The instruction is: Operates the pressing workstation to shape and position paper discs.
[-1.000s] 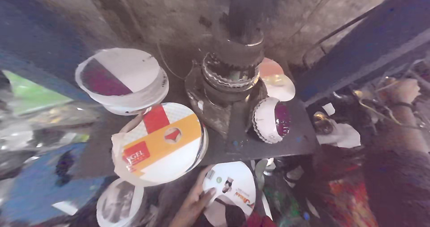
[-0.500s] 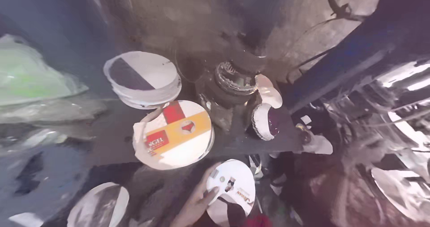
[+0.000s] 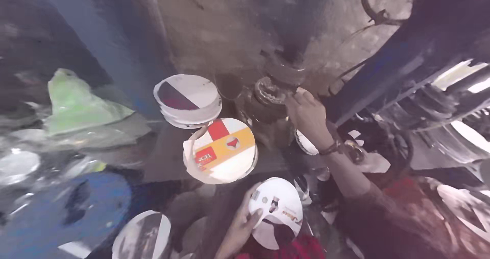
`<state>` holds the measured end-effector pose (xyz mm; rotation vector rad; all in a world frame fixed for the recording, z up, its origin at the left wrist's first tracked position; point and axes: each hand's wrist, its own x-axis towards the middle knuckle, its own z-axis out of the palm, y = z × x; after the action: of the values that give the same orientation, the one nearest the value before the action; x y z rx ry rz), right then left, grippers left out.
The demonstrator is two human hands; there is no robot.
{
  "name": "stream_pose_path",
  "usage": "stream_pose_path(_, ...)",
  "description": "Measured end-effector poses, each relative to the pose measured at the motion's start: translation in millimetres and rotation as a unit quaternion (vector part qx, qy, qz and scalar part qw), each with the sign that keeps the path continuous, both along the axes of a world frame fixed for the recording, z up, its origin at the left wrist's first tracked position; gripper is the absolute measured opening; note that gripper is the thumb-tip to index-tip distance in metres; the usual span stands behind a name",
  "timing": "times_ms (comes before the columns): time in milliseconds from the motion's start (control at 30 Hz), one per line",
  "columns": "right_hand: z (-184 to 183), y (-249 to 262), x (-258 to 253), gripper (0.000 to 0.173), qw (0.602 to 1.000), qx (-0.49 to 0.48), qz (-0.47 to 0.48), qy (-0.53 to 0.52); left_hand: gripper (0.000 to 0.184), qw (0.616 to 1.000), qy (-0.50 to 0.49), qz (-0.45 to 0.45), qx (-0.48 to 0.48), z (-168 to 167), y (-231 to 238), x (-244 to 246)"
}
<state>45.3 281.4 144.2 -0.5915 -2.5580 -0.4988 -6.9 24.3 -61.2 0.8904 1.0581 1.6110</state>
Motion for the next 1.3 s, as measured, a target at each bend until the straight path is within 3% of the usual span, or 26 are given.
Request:
stream_pose_path(167,-21.5,-7.0,22.5,0.014,0.993,-0.03,0.1,0.052,0.066,0.999,0.025,-0.007,-0.028,1.7,-1.5,1.5)
stream_pose_path(333,-51.1,-44.4,77.1,0.01,0.973,-0.013,-0.063,0.223,0.066,0.999,-0.002,0.013,0.04,8.9,-0.1,5.8)
stream_pose_path(400,-74.4,-46.9,95.0,0.017,0.971,-0.092,-0.108,0.194,0.065,0.999,-0.001,0.017,0.052,18.7,0.1,10.1)
stream_pose_path(533,-66.7,-71.8,117.2,0.043,0.959,-0.231,-0.023,0.164,0.063,0.992,0.037,0.066,0.101,48.2,8.6,13.3)
stream_pose_path(600,-46.9,-85.8,128.0,0.053,0.921,-0.37,0.05,0.11,0.064,0.985,0.07,0.118,0.106,60.0,16.5,14.0)
stream_pose_path(700,-28.2,-83.7,128.0,0.048,0.835,-0.53,0.109,0.098,0.065,0.977,0.08,0.147,0.135,79.4,31.6,10.2)
stream_pose_path(800,-15.6,-57.3,118.3,0.046,0.773,-0.603,0.119,0.157,0.07,0.979,0.056,0.131,0.148,99.0,38.2,8.6)
stream_pose_path(900,-7.9,-7.6,101.8,0.042,0.744,-0.627,0.049,0.225,0.076,0.981,0.0,0.104,0.161,106.0,38.9,2.3)
stream_pose_path(967,-4.0,25.3,83.6,0.037,0.747,-0.611,-0.008,0.262,0.064,0.982,-0.001,0.104,0.155,104.1,33.8,-3.5)
stream_pose_path(1067,-4.0,73.1,48.4,0.035,0.767,-0.58,-0.007,0.275,0.037,0.984,-0.001,0.116,0.133,95.7,25.9,-5.1)
stream_pose_path(1233,8.5,103.0,-1.6,0.031,0.787,-0.581,-0.05,0.2,0.031,0.987,-0.005,0.114,0.116,89.2,18.5,1.0)
stream_pose_path(1300,10.8,106.2,-13.4,0.022,0.795,-0.575,-0.052,0.187,0.03,0.984,-0.005,0.099,0.145,89.6,15.7,-1.4)
